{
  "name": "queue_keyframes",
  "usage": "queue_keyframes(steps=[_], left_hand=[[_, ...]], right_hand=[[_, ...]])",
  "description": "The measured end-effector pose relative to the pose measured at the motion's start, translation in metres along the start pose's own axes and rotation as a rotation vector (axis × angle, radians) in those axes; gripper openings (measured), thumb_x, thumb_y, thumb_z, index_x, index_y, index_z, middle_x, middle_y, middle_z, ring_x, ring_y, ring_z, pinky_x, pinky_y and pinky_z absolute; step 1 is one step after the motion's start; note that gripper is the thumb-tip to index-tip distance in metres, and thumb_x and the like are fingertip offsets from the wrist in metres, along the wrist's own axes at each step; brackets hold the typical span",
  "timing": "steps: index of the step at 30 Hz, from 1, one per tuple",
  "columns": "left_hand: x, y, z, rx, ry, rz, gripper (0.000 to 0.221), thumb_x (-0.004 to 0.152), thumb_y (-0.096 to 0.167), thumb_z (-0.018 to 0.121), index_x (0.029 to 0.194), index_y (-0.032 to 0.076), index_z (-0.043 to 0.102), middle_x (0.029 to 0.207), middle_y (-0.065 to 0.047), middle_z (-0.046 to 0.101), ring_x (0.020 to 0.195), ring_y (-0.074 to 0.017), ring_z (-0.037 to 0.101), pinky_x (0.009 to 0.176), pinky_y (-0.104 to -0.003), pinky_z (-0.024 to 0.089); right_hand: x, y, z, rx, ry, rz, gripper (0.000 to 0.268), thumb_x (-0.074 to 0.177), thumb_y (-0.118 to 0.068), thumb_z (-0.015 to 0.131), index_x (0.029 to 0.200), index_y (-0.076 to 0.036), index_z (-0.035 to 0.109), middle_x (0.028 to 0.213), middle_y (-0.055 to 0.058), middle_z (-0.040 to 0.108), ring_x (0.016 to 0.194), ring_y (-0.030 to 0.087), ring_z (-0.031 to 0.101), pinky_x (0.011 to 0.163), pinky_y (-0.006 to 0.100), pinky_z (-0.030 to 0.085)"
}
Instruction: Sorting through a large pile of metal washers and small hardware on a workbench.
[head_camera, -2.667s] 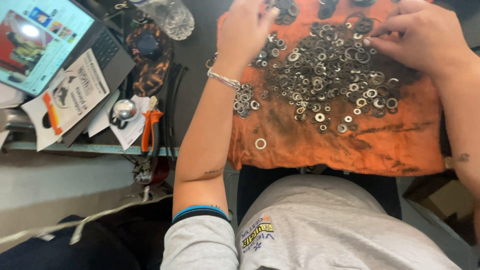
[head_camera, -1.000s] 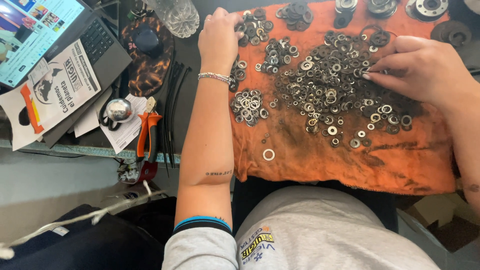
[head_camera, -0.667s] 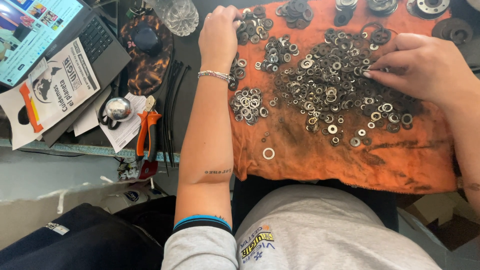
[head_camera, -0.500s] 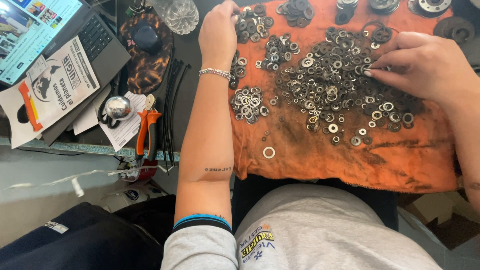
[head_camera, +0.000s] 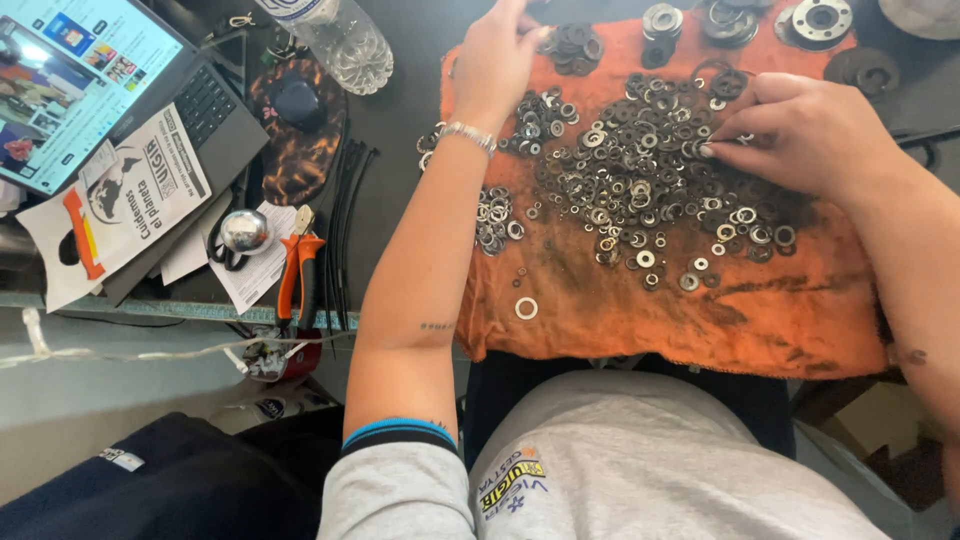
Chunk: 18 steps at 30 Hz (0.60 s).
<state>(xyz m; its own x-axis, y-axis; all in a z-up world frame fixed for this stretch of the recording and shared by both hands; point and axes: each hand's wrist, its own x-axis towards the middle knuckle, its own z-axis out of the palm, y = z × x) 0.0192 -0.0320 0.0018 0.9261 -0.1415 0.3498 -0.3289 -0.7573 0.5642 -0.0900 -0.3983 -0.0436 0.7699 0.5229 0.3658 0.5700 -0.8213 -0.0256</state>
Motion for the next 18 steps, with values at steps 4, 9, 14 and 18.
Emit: queue_keyframes(steps=[4,9,14,18], left_hand=[[0.025,-0.005,0.027,-0.056,-0.055,-0.059,0.017,0.089,0.023,0.07,0.075,0.014,0.069,0.078,0.003,0.077,0.076,-0.0163,0.073,0.071,-0.038,0.057],[0.043,-0.018,0.047,-0.031,-0.088,-0.118,0.019,0.087,0.029,0.073,0.074,0.016,0.067,0.077,0.003,0.073,0.072,-0.0165,0.07,0.069,-0.038,0.056],[0.045,-0.022,0.054,0.015,-0.087,-0.134,0.018,0.086,0.032,0.075,0.081,0.014,0.071,0.086,0.0,0.076,0.082,-0.0209,0.073,0.074,-0.041,0.057],[0.04,-0.025,0.05,0.136,0.003,0.007,0.018,0.088,0.019,0.072,0.102,0.011,0.062,0.094,-0.006,0.069,0.089,-0.0275,0.067,0.073,-0.044,0.054]], right_hand=[[0.001,-0.001,0.0,-0.004,-0.011,-0.006,0.015,0.1,-0.047,0.078,0.101,-0.033,0.081,0.112,-0.017,0.07,0.099,0.009,0.071,0.066,0.031,0.056],[0.003,-0.005,-0.006,0.018,0.002,-0.023,0.016,0.1,-0.046,0.079,0.099,-0.031,0.081,0.11,-0.015,0.07,0.096,0.009,0.07,0.065,0.03,0.055],[0.003,-0.008,-0.007,0.011,0.02,-0.028,0.016,0.1,-0.046,0.079,0.096,-0.03,0.08,0.11,-0.016,0.07,0.097,0.008,0.07,0.066,0.029,0.054],[0.004,-0.01,-0.012,0.031,-0.004,-0.027,0.015,0.1,-0.044,0.078,0.096,-0.03,0.08,0.108,-0.015,0.069,0.095,0.01,0.07,0.064,0.031,0.054]])
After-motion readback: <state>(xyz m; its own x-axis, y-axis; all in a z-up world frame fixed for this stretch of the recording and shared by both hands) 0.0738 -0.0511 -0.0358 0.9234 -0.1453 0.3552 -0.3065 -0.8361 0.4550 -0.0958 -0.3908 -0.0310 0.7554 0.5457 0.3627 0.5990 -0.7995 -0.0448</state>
